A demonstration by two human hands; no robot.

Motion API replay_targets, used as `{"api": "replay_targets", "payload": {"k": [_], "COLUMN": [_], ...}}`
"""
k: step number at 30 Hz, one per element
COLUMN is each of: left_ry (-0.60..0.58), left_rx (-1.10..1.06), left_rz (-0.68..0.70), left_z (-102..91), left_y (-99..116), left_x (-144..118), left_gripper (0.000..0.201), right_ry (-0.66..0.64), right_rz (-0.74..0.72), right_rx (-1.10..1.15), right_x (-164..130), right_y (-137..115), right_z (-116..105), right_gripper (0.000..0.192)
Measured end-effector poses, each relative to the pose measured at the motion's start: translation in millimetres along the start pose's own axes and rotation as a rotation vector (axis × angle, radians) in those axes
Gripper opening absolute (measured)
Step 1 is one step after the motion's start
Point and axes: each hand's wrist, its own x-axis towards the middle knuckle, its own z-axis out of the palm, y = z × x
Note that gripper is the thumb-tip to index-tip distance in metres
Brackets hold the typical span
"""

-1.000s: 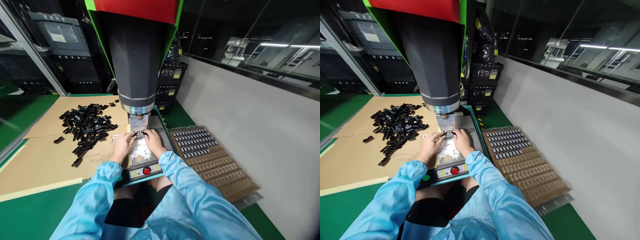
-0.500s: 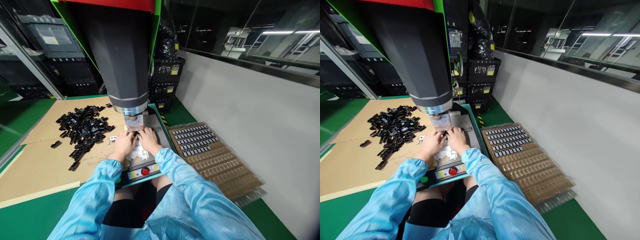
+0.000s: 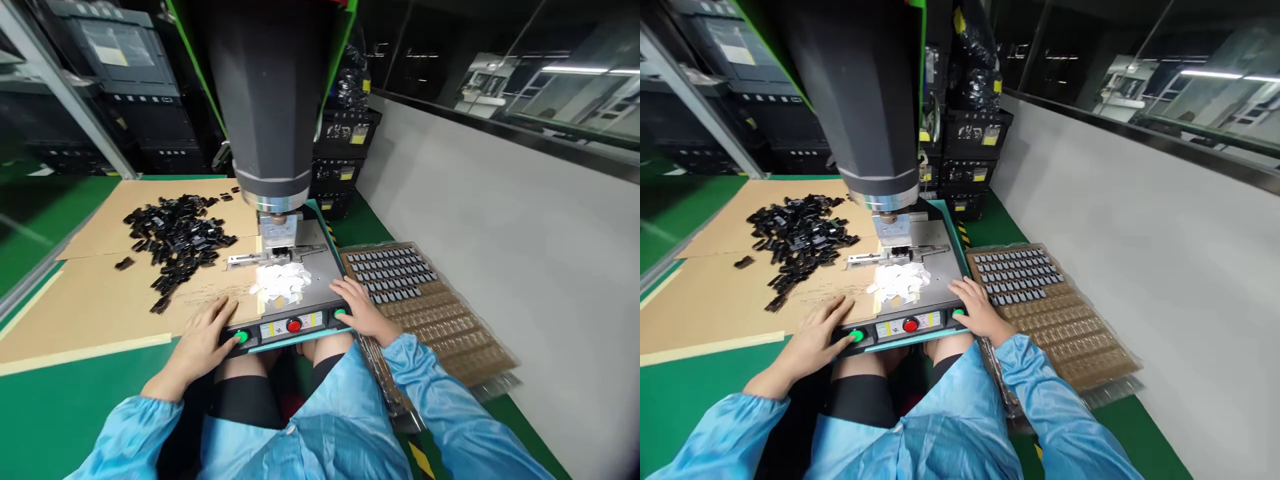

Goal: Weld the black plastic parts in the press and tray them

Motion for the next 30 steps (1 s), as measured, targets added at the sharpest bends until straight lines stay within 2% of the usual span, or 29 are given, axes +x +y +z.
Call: {"api": "replay_targets", "payload": {"k": [6,8,10,13,15,17,19,23,30], "left_ry": [0.010,0.032,0.121,0.362,0.446,0.443,0.418,0.393,0.347], "left_rx": [-0.029,-0.077,-0.110,-0.043,0.031,0.065,0.055,-0.036,-0.186], "left_rz": [-0.015,-0.012,-0.045,-0.282,-0.479,-0.592,-0.623,-0.705,-0.855], "left_z": [-8.8,-15.6,-24.0,-37.4,-44.9,-49.6,-51.3,-49.9,-60.9], "left_y": [10,7,-4,-37,-62,-83,-96,-103,-112], "left_x": [10,10,8,2,2,4,10,26,48], "left_gripper": [0.076,0.071,0.061,0.054,0.059,0.066,0.070,0.064,0.040], "right_ry": [0.005,0.017,0.072,0.187,0.239,0.274,0.304,0.349,0.385], "right_rz": [-0.022,-0.016,0.012,0.040,0.028,0.015,0.017,0.088,0.113], "right_rx": [-0.096,-0.095,-0.078,-0.036,-0.010,0.013,0.031,0.025,0.023], "right_x": [8,11,17,33,51,73,95,127,130], "right_y": [15,14,10,0,-8,-15,-21,-26,-21], "right_z": [7,6,7,13,19,27,35,51,58], "right_gripper": [0.070,0.063,0.053,0.046,0.047,0.047,0.046,0.044,0.037]}}
